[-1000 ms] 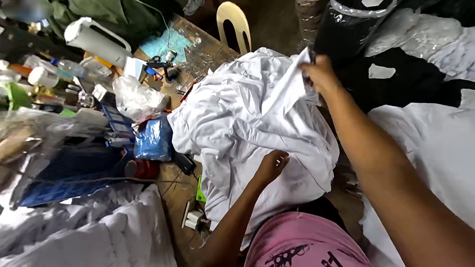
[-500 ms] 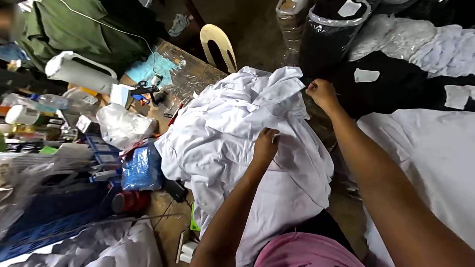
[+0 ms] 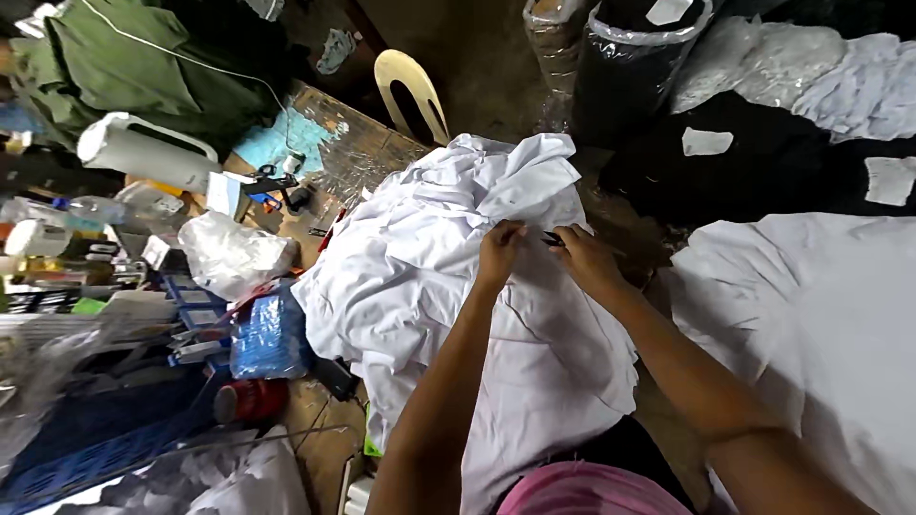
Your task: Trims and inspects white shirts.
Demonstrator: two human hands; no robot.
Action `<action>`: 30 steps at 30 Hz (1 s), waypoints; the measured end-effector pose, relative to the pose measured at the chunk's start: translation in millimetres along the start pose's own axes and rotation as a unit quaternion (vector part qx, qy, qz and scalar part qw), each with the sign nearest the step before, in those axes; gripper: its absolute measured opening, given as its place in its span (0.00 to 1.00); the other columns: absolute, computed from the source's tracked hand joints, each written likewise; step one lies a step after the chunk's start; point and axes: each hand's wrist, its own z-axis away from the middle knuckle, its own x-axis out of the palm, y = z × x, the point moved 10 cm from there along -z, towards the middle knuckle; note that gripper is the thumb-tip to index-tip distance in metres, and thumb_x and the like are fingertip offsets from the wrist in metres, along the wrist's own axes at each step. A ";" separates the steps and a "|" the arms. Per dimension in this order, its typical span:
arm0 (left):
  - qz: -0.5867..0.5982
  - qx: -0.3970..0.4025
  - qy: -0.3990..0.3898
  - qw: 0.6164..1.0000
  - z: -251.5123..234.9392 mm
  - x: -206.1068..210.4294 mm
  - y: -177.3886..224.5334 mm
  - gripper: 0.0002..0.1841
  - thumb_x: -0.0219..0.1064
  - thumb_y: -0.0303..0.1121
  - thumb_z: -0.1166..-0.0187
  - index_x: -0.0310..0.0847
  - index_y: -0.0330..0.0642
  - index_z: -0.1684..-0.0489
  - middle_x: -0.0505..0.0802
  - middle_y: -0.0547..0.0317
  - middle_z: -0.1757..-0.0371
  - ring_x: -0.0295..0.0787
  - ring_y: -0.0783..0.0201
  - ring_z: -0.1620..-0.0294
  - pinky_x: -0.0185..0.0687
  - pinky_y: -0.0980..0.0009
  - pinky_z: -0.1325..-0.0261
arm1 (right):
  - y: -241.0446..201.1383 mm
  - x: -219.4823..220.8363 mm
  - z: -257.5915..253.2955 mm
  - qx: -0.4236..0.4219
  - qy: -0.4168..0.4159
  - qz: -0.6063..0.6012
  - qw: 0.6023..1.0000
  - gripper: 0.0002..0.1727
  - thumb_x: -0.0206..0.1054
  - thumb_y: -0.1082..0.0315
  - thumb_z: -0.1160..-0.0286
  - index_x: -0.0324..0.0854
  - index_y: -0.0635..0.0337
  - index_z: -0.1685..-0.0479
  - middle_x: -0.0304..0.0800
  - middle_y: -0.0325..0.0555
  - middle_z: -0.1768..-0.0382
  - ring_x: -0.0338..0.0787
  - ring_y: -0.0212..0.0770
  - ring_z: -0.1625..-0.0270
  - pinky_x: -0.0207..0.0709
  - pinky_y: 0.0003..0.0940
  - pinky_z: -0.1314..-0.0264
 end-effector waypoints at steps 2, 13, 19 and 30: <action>0.012 0.016 0.005 1.000 4.6 -0.5 4.4 0.09 0.63 0.27 0.15 0.83 0.29 0.47 0.89 0.45 0.42 0.87 0.64 0.51 0.85 0.64 0.43 | -13.9 4.8 -4.5 -0.026 0.016 0.025 0.999 0.17 0.68 0.71 0.18 0.81 0.73 0.37 0.86 0.71 0.47 0.90 0.69 0.45 0.83 0.64 0.42; -0.107 0.035 0.071 0.991 149.9 -2.8 -27.7 0.09 0.71 0.23 0.26 0.90 0.28 0.53 0.79 0.31 0.22 0.74 0.39 0.19 0.67 0.49 0.15 | -42.2 28.8 5.5 -0.055 -0.018 0.015 0.998 0.21 0.61 0.67 0.12 0.76 0.76 0.30 0.83 0.76 0.39 0.87 0.72 0.38 0.76 0.71 0.35; 0.225 -0.228 -0.025 0.947 401.4 5.8 -93.3 0.31 0.39 0.43 0.05 0.85 0.28 0.65 0.94 0.57 0.68 0.91 0.70 0.64 0.87 0.66 0.48 | -121.0 132.8 110.8 -0.091 -0.179 -0.090 0.975 0.23 0.64 0.63 0.15 0.79 0.72 0.29 0.90 0.66 0.52 0.90 0.53 0.55 0.83 0.51 0.44; 0.102 -0.527 0.174 0.826 784.7 -7.2 -284.3 0.18 0.61 0.35 0.12 0.83 0.25 0.40 0.90 0.31 0.41 0.86 0.41 0.37 0.75 0.45 0.28 | -266.8 409.7 355.7 -0.105 -0.550 0.016 0.828 0.25 0.65 0.69 0.16 0.70 0.71 0.23 0.85 0.70 0.41 0.87 0.63 0.39 0.76 0.60 0.30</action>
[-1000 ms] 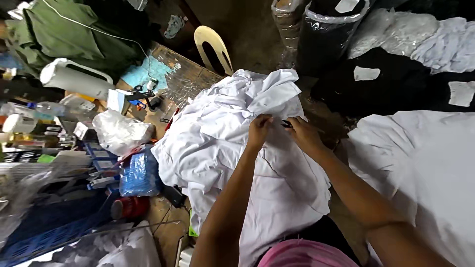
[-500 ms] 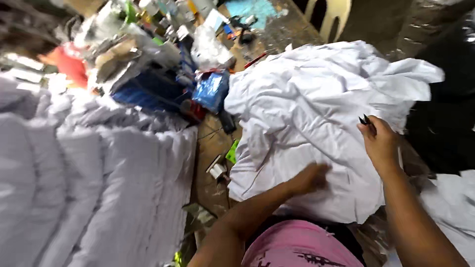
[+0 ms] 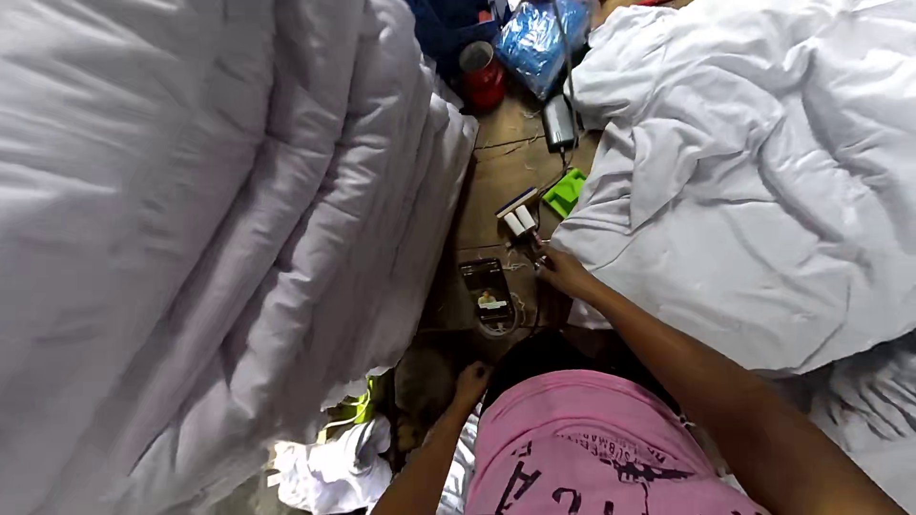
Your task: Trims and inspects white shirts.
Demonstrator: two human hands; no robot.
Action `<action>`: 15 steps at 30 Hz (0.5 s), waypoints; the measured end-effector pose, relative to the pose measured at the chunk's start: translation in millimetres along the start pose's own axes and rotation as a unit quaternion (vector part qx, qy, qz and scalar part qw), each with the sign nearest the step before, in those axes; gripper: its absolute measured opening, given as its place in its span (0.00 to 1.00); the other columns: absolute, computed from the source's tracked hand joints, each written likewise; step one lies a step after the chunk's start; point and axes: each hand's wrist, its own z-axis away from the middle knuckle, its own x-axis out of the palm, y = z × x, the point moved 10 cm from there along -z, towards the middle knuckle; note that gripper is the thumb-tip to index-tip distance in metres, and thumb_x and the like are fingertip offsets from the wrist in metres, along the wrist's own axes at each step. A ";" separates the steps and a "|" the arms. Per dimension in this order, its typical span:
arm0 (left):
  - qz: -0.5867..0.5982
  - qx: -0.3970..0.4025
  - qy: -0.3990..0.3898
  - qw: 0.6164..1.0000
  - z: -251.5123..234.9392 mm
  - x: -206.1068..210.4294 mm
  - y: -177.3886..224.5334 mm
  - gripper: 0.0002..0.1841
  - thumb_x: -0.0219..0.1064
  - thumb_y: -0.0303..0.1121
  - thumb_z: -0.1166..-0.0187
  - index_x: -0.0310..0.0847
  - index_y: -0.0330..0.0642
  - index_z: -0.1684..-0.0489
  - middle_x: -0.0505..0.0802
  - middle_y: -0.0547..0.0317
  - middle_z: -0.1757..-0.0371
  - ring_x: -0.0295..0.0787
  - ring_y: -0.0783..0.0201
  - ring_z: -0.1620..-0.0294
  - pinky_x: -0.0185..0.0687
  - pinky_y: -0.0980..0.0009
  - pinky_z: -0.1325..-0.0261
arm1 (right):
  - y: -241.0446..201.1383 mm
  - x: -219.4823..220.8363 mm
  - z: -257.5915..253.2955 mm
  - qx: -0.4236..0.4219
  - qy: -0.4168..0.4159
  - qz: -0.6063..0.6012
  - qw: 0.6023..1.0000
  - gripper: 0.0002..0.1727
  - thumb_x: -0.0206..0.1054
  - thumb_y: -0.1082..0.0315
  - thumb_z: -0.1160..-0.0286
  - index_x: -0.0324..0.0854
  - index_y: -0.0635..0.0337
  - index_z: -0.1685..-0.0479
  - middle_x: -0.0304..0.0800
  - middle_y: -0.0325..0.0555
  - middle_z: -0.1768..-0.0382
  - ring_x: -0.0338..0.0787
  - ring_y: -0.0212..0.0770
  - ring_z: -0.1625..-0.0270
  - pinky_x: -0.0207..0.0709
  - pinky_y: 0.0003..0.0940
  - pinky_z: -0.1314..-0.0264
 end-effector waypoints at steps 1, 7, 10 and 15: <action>-0.008 -0.030 -0.011 0.999 -9.3 5.1 -22.7 0.20 0.61 0.36 0.11 0.80 0.26 0.33 0.87 0.30 0.34 0.83 0.39 0.30 0.71 0.43 0.23 | -3.3 7.7 -10.4 0.001 0.006 0.008 1.000 0.26 0.66 0.70 0.18 0.71 0.71 0.23 0.85 0.71 0.38 0.86 0.66 0.36 0.75 0.62 0.29; -0.048 -0.215 0.044 0.974 -15.0 0.0 -83.8 0.33 0.62 0.58 0.16 0.82 0.35 0.29 0.85 0.39 0.26 0.78 0.45 0.21 0.68 0.45 0.18 | -21.9 -17.6 17.1 -0.078 0.200 -0.095 0.972 0.27 0.65 0.71 0.16 0.68 0.65 0.18 0.80 0.62 0.26 0.84 0.56 0.27 0.76 0.53 0.23; 0.014 -0.165 -0.064 0.984 -18.8 10.2 -59.2 0.26 0.55 0.44 0.07 0.73 0.30 0.23 0.80 0.33 0.23 0.75 0.43 0.20 0.66 0.48 0.18 | -1.3 -54.4 92.3 -0.084 0.330 0.003 0.940 0.15 0.60 0.72 0.13 0.81 0.69 0.35 0.89 0.61 0.40 0.92 0.51 0.44 0.86 0.48 0.36; -0.105 -0.023 -0.160 0.981 -60.1 12.2 -52.6 0.22 0.56 0.36 0.08 0.76 0.26 0.27 0.83 0.27 0.29 0.78 0.37 0.25 0.68 0.45 0.20 | 126.1 -64.9 213.5 0.126 0.379 0.191 0.897 0.22 0.65 0.63 0.18 0.83 0.73 0.36 0.87 0.69 0.40 0.87 0.64 0.37 0.78 0.55 0.28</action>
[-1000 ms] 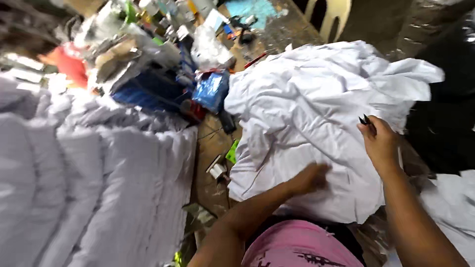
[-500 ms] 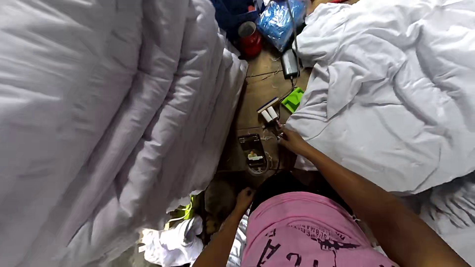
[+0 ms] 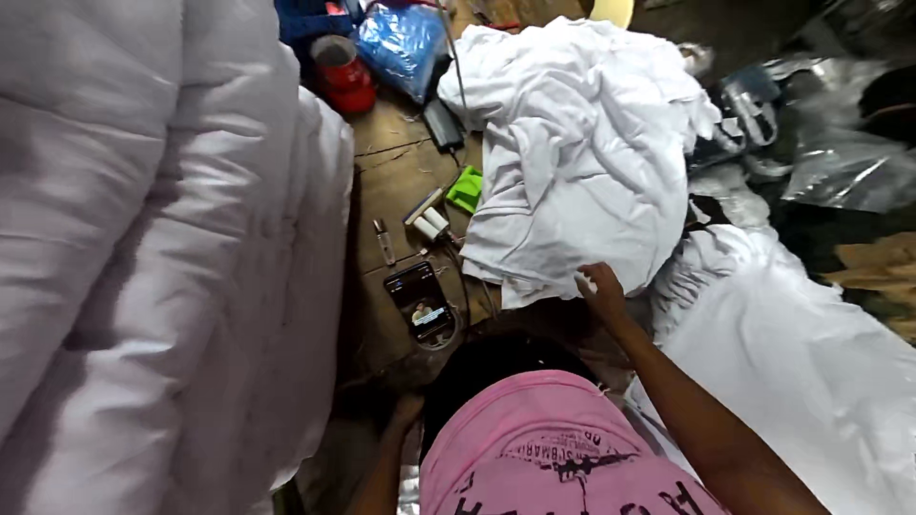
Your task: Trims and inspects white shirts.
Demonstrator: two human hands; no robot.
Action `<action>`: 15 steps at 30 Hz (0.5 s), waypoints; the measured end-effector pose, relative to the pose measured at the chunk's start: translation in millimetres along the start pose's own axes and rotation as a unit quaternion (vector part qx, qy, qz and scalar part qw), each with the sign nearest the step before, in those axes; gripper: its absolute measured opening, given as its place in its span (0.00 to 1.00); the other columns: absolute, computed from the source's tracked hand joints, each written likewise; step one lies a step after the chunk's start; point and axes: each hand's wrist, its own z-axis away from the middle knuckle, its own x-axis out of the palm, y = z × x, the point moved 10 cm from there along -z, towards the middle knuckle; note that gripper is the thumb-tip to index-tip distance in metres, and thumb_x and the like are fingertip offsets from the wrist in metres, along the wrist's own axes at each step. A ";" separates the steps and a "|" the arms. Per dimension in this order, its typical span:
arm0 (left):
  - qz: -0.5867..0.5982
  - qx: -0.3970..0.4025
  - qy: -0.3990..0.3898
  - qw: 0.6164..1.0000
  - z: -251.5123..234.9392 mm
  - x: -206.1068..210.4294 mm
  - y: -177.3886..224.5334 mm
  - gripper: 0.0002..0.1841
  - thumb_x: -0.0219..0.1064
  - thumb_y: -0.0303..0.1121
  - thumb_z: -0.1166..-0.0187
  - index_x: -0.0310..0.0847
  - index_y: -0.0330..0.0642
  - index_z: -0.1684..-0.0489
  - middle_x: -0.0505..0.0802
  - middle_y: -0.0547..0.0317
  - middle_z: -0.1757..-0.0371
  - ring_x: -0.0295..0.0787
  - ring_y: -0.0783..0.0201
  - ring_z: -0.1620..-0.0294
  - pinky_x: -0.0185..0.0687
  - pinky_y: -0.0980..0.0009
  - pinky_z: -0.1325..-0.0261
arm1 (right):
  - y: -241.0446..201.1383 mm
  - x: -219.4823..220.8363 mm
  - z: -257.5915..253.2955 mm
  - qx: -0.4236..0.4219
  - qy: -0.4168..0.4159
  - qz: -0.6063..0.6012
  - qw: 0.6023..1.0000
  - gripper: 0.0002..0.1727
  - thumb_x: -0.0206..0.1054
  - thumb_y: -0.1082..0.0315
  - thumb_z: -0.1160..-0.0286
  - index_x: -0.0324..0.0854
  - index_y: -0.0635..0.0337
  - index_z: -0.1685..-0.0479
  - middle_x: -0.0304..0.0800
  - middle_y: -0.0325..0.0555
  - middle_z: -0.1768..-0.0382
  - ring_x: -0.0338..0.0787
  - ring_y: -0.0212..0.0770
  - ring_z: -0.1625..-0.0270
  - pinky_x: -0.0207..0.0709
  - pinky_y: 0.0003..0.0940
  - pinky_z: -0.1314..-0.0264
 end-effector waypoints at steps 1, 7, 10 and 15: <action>0.007 0.007 0.026 1.000 -0.9 -11.9 -2.1 0.21 0.58 0.37 0.09 0.78 0.27 0.29 0.85 0.28 0.31 0.80 0.37 0.27 0.69 0.45 0.22 | 18.0 7.6 10.3 0.014 -0.025 0.031 0.999 0.25 0.68 0.60 0.21 0.81 0.74 0.35 0.85 0.71 0.37 0.84 0.67 0.32 0.74 0.57 0.25; -0.001 0.076 0.101 0.992 6.5 -73.5 -6.8 0.21 0.62 0.36 0.11 0.79 0.26 0.30 0.86 0.29 0.31 0.81 0.38 0.27 0.69 0.45 0.21 | 50.0 20.3 13.5 0.020 0.033 0.066 0.997 0.15 0.60 0.74 0.19 0.85 0.76 0.44 0.85 0.74 0.38 0.83 0.70 0.30 0.74 0.59 0.24; -0.056 0.061 0.063 0.995 14.6 -81.0 0.1 0.23 0.60 0.38 0.10 0.78 0.28 0.28 0.84 0.30 0.29 0.80 0.38 0.25 0.68 0.45 0.20 | 56.8 16.8 16.3 0.006 0.016 0.001 1.000 0.13 0.64 0.73 0.20 0.86 0.77 0.48 0.85 0.74 0.40 0.83 0.69 0.31 0.73 0.56 0.22; -0.187 0.046 -0.009 0.981 16.8 -56.0 12.8 0.28 0.64 0.45 0.13 0.75 0.27 0.26 0.85 0.28 0.32 0.82 0.35 0.30 0.70 0.40 0.23 | 62.4 13.5 10.9 0.005 -0.037 -0.026 0.999 0.21 0.71 0.68 0.23 0.80 0.80 0.40 0.82 0.77 0.39 0.84 0.68 0.35 0.76 0.54 0.28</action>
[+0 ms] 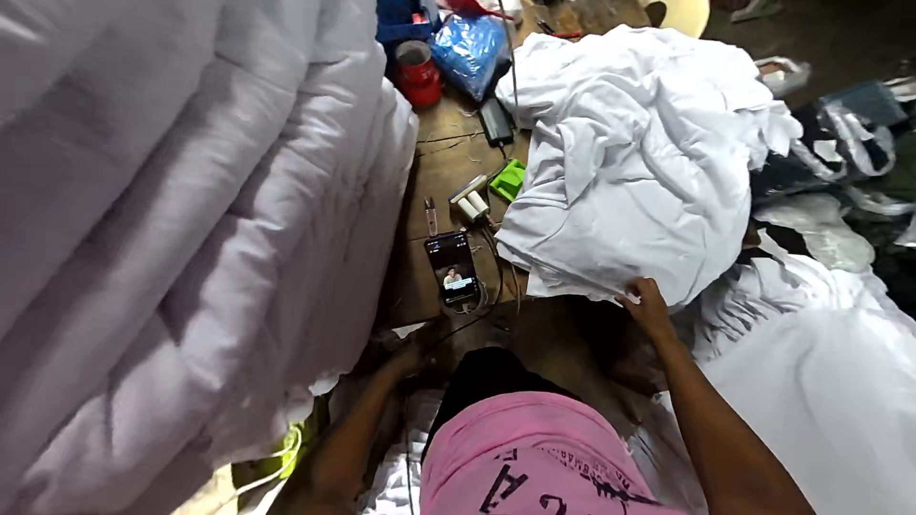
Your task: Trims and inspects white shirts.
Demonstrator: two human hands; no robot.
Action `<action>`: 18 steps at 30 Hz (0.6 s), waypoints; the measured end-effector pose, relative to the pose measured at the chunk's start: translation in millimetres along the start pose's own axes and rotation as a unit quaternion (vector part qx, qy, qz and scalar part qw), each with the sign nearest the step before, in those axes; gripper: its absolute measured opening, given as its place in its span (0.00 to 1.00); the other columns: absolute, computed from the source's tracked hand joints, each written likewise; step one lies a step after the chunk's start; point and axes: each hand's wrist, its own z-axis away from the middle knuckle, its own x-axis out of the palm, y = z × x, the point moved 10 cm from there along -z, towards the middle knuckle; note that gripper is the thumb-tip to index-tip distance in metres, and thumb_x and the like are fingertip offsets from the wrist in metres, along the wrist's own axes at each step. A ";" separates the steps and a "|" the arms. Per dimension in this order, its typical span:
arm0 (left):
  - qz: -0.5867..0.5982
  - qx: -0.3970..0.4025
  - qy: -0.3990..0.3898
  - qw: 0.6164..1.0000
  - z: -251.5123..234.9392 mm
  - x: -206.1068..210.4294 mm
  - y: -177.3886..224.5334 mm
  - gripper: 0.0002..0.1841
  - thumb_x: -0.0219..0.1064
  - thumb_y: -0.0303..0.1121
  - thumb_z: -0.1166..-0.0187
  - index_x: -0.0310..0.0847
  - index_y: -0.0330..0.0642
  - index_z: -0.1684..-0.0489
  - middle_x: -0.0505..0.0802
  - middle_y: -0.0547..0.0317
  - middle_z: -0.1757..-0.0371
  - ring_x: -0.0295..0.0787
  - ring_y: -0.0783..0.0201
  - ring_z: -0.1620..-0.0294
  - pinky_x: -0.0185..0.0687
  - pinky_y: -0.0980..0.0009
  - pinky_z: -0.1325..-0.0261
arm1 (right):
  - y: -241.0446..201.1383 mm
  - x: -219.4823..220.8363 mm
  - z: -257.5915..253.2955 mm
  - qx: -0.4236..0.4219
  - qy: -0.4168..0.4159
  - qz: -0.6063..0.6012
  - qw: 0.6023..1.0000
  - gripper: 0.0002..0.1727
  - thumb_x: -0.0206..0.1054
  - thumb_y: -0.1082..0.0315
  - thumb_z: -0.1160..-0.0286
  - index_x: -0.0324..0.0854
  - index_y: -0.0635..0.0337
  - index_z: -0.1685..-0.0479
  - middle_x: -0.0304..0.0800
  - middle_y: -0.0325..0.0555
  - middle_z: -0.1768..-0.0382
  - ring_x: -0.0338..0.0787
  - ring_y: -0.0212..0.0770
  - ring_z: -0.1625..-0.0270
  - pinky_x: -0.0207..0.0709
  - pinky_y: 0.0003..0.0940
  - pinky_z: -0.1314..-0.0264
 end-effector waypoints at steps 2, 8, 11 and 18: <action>0.004 0.013 -0.009 1.000 4.0 7.6 9.8 0.28 0.64 0.44 0.13 0.74 0.27 0.26 0.85 0.27 0.33 0.83 0.35 0.32 0.71 0.40 0.24 | 1.0 -0.3 -2.7 0.015 -0.004 0.035 0.999 0.20 0.65 0.70 0.18 0.78 0.79 0.36 0.80 0.76 0.35 0.82 0.68 0.30 0.73 0.55 0.23; -0.065 -0.036 -0.014 0.997 35.7 18.9 13.6 0.31 0.65 0.43 0.14 0.69 0.26 0.20 0.80 0.26 0.25 0.75 0.33 0.22 0.65 0.38 0.19 | 0.7 -6.6 0.4 -0.041 -0.006 0.030 0.999 0.14 0.60 0.73 0.15 0.85 0.76 0.43 0.84 0.73 0.37 0.81 0.68 0.28 0.70 0.54 0.20; -0.086 0.042 -0.074 0.993 70.4 33.6 93.9 0.26 0.64 0.42 0.13 0.79 0.22 0.35 0.85 0.25 0.34 0.80 0.32 0.29 0.68 0.36 0.23 | 3.5 -35.0 -8.5 0.010 -0.007 -0.004 1.000 0.20 0.52 0.70 0.09 0.77 0.78 0.32 0.83 0.74 0.35 0.83 0.67 0.29 0.71 0.56 0.21; 0.274 0.555 0.110 0.777 185.2 -86.4 470.5 0.19 0.51 0.27 0.08 0.76 0.25 0.26 0.87 0.38 0.30 0.85 0.57 0.30 0.76 0.62 0.24 | -199.5 -220.4 24.4 -0.123 0.231 -0.113 0.959 0.17 0.51 0.62 0.07 0.71 0.67 0.34 0.84 0.60 0.58 0.86 0.51 0.61 0.82 0.49 0.58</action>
